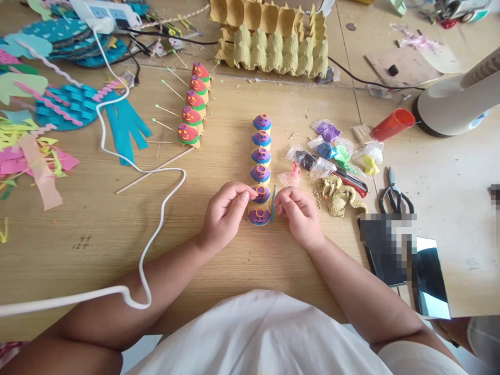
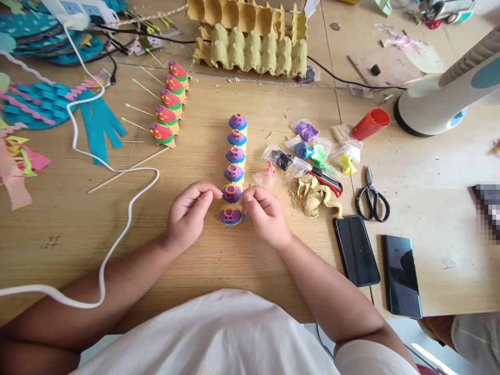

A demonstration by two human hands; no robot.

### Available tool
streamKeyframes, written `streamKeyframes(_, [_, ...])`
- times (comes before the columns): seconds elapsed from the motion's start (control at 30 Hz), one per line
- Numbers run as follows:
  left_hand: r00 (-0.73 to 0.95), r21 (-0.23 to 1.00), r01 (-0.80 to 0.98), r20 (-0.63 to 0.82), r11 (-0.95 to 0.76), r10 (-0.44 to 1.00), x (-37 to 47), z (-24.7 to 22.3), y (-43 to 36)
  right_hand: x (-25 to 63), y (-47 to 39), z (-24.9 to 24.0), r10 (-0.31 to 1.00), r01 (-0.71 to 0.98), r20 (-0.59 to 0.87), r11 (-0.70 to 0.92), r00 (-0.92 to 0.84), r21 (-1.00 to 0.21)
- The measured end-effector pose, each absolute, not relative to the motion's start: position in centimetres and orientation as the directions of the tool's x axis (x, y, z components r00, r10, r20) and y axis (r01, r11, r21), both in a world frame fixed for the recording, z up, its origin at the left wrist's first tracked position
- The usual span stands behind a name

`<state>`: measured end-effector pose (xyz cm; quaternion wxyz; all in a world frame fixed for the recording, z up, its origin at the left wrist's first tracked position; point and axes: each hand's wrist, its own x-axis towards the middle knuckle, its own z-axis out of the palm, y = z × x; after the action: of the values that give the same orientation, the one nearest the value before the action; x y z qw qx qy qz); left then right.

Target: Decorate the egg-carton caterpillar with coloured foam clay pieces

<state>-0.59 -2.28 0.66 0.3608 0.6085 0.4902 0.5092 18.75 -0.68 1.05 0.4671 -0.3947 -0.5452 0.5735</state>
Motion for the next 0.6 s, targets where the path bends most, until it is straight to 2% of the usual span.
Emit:
streamKeyframes(0.2, [-0.002, 0.953, 0.174, 0.251, -0.246, 0.968, -0.64, 0.35, -2.30, 18.50, -0.60, 0.87, 0.972, -0.022, 0.032, 0.027, -0.232, -0.999])
streamKeyframes(0.37, [0.023, 0.945, 0.231, 0.234, -0.233, 0.972, -0.58, 0.55, -2.33, 18.15, -0.67, 0.76, 0.966, -0.113, 0.015, -0.014, -0.257, -0.994])
streamKeyframes(0.6, [0.082, 0.903, 0.266, 0.328, -0.338, 0.941, -0.50, 0.84, -2.55, 18.11, -0.84, 0.74, 0.957, -0.166, 0.030, -0.019, -0.289, -0.986])
